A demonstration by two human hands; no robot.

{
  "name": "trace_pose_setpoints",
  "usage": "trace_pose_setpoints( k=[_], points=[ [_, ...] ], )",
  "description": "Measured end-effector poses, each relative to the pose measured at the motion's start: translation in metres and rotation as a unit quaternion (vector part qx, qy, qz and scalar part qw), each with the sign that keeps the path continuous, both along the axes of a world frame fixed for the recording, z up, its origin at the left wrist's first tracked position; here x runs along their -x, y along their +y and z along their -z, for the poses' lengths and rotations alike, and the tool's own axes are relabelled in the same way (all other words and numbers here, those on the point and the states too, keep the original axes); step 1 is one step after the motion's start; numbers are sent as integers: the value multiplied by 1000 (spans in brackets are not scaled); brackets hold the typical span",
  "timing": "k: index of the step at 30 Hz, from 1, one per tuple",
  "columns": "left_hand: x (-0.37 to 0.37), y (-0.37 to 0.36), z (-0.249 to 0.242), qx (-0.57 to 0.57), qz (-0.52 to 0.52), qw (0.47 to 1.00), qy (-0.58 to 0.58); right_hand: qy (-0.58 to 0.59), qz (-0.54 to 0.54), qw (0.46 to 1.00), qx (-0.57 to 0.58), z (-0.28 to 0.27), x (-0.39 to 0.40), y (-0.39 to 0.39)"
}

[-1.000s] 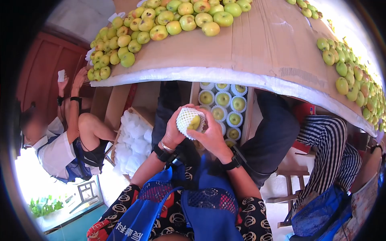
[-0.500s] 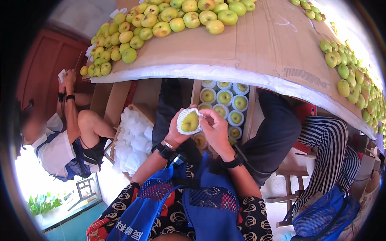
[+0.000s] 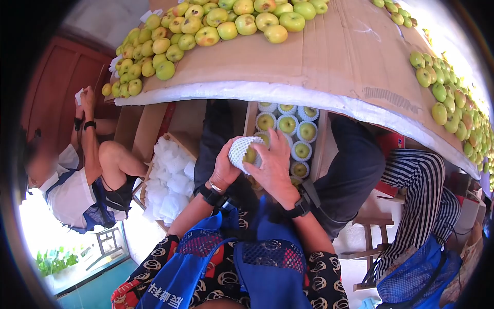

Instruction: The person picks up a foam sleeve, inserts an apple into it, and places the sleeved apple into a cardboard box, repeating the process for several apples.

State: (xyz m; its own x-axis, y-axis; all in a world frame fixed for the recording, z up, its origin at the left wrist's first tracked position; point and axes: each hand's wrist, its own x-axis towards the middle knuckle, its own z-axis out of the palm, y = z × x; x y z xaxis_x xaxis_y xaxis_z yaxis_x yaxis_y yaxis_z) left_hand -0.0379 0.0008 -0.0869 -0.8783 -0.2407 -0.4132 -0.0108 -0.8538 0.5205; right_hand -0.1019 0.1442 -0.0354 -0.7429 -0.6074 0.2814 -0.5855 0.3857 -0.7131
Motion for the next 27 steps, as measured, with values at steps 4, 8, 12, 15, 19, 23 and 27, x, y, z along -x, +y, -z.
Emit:
trace_pose_setpoints(
  k=[4, 8, 12, 15, 19, 23, 27],
  points=[
    [-2, 5, -9, 121, -12, 992, -7, -38, 21, 991, -127, 1, -1, -3],
    [1, 16, -26, 129, -29, 991, -16, -53, 28, 989, -133, 4, 0, -2],
    [3, 14, -24, 126, -22, 992, -12, -44, 21, 995, -84, 16, 4, 2],
    [3, 13, -23, 112, -13, 994, -12, -51, 21, 997, -54, 18, 3, 2],
    [5, 11, -23, 118, -11, 993, -1, -74, 18, 995, -61, 17, 3, 2],
    [6, 13, -29, 39, -22, 999, 18, -65, 34, 996, -50, 15, 2, -1],
    [4, 10, -6, 92, -28, 995, -23, -60, 28, 989, -136, 7, 0, -5]
  ],
)
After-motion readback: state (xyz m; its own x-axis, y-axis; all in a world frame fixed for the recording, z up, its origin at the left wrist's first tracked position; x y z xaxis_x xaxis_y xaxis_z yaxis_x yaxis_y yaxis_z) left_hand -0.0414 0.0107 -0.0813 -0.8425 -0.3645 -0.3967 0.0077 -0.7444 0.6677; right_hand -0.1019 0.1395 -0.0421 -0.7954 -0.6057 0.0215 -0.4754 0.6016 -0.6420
